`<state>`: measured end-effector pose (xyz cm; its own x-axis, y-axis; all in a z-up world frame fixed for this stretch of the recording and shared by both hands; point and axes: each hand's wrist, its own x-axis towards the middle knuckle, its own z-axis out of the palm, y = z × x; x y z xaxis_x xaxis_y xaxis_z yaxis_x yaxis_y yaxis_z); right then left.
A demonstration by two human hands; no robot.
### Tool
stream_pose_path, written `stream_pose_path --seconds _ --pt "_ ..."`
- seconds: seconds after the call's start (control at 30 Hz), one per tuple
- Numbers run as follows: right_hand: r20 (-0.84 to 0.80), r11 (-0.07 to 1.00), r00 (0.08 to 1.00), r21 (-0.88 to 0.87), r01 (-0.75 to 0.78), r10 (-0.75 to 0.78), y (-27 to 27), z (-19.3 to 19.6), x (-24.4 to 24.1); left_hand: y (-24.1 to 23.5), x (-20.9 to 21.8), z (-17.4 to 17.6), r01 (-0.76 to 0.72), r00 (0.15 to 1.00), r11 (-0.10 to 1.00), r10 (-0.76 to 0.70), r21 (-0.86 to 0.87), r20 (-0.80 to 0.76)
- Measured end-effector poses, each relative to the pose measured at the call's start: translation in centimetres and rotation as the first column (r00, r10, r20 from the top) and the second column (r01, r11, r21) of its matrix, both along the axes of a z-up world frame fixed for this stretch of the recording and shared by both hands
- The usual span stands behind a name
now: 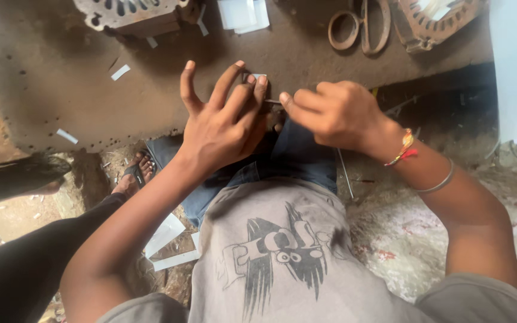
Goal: The person places small rectangular insulation sheets into the slots of motor stators using a thin metal tool to seat them firmly.
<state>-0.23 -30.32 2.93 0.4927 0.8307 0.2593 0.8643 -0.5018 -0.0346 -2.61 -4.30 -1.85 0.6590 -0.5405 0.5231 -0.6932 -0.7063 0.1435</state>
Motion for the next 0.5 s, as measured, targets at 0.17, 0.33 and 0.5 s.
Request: stream_pose_path --seconds 0.17,0.33,0.5 --pt "-0.353 0.835 0.936 0.511 0.202 -0.011 -1.8 -0.9 0.5 1.3 -0.7 0.6 0.139 0.981 0.982 -0.154 -0.131 -0.117" --pt "-0.638 0.328 0.764 0.745 0.581 0.095 -0.9 -3.3 -1.0 4.2 2.9 2.6 -0.043 0.999 0.913 0.049 -0.406 0.005" --pt "-0.623 0.308 0.777 0.759 0.573 0.091 -1.2 -3.7 -1.2 8.9 7.1 6.7 -0.126 0.987 0.947 0.149 -0.297 0.059"
